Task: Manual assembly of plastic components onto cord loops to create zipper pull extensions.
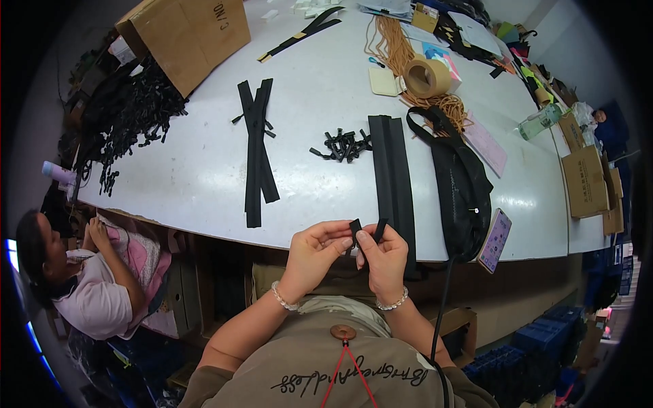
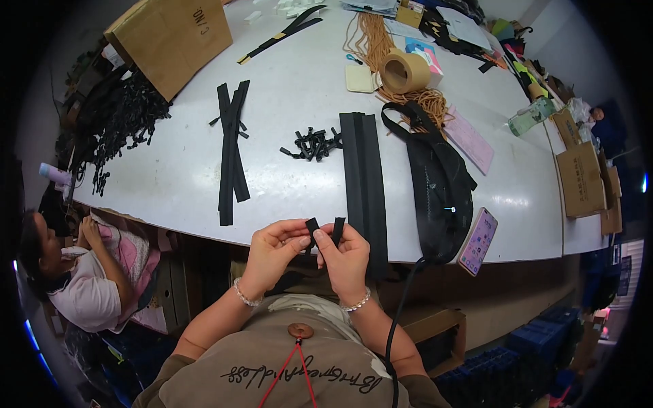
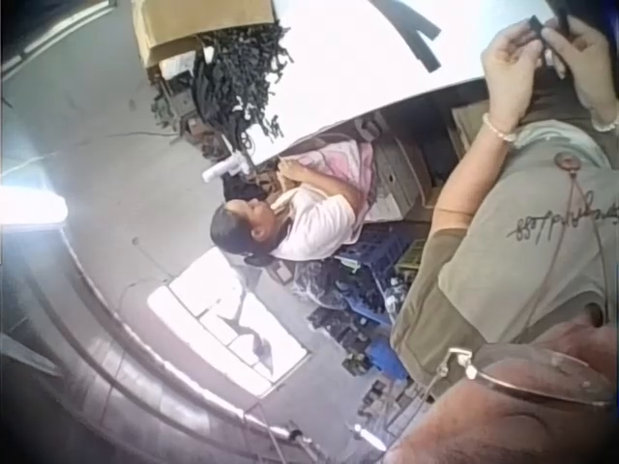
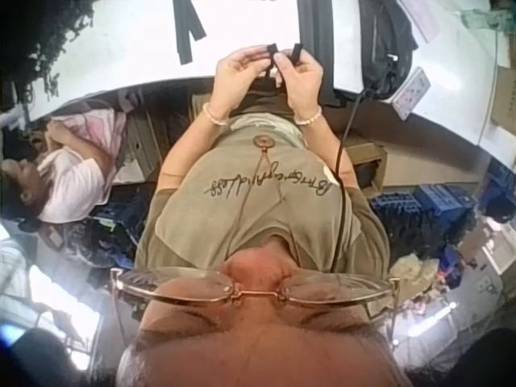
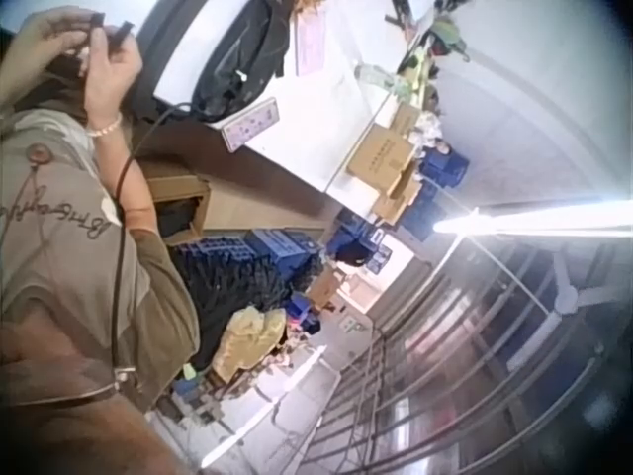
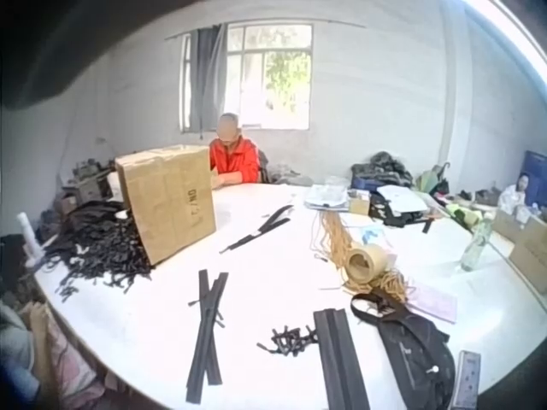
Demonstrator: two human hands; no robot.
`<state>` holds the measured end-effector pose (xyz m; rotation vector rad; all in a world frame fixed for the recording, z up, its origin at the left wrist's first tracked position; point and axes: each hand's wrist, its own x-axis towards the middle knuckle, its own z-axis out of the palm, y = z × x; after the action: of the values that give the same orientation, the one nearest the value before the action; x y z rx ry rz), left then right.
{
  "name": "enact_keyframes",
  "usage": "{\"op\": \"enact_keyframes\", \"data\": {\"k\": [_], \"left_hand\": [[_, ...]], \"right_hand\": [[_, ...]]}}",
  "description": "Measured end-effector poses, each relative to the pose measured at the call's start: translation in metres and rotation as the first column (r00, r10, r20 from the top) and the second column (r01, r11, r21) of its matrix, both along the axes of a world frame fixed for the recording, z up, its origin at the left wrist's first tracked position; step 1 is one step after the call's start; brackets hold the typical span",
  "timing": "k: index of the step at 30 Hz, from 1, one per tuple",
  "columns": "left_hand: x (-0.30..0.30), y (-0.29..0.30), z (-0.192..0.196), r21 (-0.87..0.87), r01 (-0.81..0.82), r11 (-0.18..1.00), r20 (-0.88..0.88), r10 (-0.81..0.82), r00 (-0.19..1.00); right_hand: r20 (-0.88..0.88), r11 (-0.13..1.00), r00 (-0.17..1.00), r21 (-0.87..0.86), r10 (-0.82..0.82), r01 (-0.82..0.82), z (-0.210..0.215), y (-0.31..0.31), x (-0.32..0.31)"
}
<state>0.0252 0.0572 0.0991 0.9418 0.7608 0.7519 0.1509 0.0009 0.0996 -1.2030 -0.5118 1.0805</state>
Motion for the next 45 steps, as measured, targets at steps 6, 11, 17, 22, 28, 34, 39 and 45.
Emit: {"op": "enact_keyframes", "data": {"k": [6,11,17,22,28,34,39,45], "left_hand": [[-0.003,0.006,-0.009,-0.316,0.102,0.943,0.212,-0.034,0.977],[-0.005,0.008,-0.01,-0.41,0.064,0.91,0.25,0.044,0.967],[-0.006,0.005,-0.019,-0.402,0.104,0.91,0.336,0.041,0.941],[-0.008,0.004,-0.023,-0.408,0.12,0.905,0.349,0.033,0.936],[-0.008,0.003,-0.026,-0.384,0.141,0.913,0.381,0.018,0.924],[-0.009,0.004,-0.029,-0.307,0.131,0.943,0.375,-0.006,0.927],[-0.011,0.005,-0.025,-0.195,0.12,0.973,0.302,-0.057,0.951],[-0.013,0.005,-0.026,-0.114,0.113,0.987,0.243,-0.082,0.966]], "right_hand": [[-0.084,1.0,0.996,0.026,0.006,-0.004,0.004,-0.003,-0.003],[-0.078,0.991,0.988,0.024,0.136,-0.135,0.007,-0.017,0.002],[-0.105,0.984,0.98,-0.045,0.169,-0.174,0.012,-0.017,-0.005],[-0.117,0.984,0.979,-0.045,0.166,-0.173,0.011,-0.018,-0.004],[-0.132,0.983,0.978,-0.068,0.162,-0.172,0.015,-0.02,-0.003],[-0.125,0.978,0.977,-0.092,0.175,-0.187,0.015,-0.02,-0.004],[-0.132,0.966,0.969,-0.128,0.209,-0.226,0.017,-0.019,-0.005],[-0.163,0.963,0.968,-0.159,0.19,-0.216,0.015,-0.022,-0.006]]}}
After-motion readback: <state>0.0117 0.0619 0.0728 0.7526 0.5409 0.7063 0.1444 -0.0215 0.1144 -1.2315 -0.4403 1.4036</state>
